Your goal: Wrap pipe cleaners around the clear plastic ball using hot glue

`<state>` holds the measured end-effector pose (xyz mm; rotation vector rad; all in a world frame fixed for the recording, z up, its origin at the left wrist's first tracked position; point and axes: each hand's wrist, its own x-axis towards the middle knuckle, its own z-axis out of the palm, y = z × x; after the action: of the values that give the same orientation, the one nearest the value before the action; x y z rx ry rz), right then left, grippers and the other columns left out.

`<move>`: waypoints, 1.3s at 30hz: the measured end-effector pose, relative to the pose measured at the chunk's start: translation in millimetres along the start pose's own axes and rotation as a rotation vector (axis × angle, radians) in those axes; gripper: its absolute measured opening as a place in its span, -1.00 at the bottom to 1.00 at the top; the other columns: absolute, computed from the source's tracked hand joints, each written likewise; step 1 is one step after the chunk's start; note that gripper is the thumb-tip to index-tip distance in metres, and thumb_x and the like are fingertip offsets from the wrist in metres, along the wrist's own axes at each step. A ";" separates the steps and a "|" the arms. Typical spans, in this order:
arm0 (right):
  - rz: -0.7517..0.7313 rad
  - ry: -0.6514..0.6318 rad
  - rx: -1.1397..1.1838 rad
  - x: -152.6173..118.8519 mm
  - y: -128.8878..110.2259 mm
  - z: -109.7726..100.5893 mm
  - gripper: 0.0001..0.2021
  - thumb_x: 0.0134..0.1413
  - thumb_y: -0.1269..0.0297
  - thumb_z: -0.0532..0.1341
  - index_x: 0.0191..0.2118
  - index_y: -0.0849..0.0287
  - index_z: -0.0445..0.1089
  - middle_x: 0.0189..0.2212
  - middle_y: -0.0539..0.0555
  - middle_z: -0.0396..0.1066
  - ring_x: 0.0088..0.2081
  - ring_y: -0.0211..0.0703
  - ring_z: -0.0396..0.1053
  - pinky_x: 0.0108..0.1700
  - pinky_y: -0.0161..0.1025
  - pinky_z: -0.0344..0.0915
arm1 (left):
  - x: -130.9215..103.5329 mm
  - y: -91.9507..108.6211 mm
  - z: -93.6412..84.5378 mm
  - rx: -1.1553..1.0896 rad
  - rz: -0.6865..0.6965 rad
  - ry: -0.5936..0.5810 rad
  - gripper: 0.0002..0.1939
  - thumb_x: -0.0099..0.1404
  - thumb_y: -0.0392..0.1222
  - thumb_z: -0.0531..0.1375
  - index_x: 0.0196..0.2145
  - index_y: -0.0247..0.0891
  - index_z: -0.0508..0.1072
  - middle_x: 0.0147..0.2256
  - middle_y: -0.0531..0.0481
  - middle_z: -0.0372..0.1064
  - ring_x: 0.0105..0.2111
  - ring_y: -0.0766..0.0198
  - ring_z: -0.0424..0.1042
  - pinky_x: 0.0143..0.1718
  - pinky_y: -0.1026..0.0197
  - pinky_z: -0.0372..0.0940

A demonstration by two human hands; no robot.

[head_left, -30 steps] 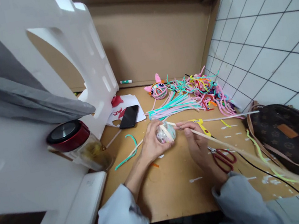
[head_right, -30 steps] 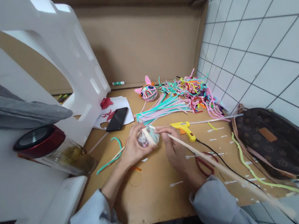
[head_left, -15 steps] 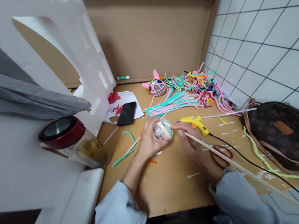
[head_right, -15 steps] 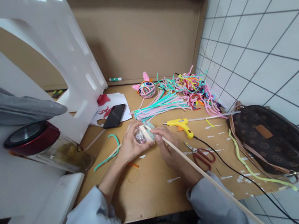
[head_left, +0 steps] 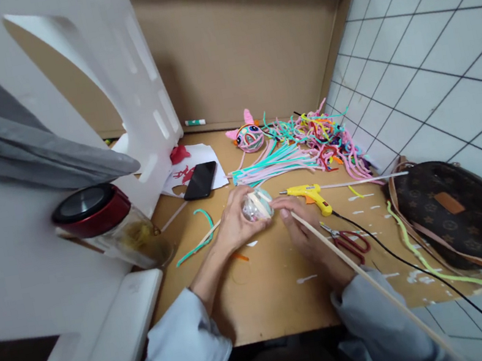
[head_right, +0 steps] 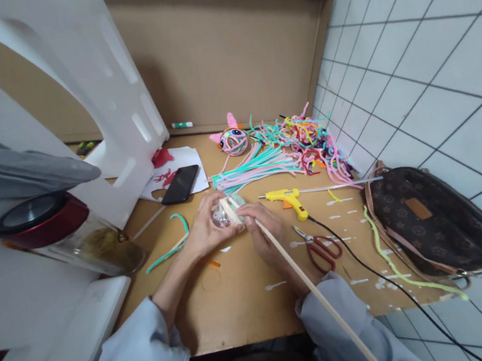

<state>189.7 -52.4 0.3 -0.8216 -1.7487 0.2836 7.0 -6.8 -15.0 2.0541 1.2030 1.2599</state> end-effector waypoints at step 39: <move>-0.023 -0.005 -0.009 -1.3 0.7 4.7 -0.75 0.36 0.33 0.03 -0.08 0.07 0.46 -0.17 0.12 0.55 -0.08 -0.11 0.50 0.00 -0.06 0.42 | 0.0 -2.4 -2.8 0.048 0.077 -0.041 -0.31 -0.02 -0.12 0.42 0.06 -0.18 0.32 0.12 -0.17 0.35 0.16 -0.05 0.35 0.21 -0.08 0.27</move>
<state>185.9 -51.7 -2.6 -0.8071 -1.7639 0.2626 3.4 -5.7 -15.4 2.1693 1.1557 1.2282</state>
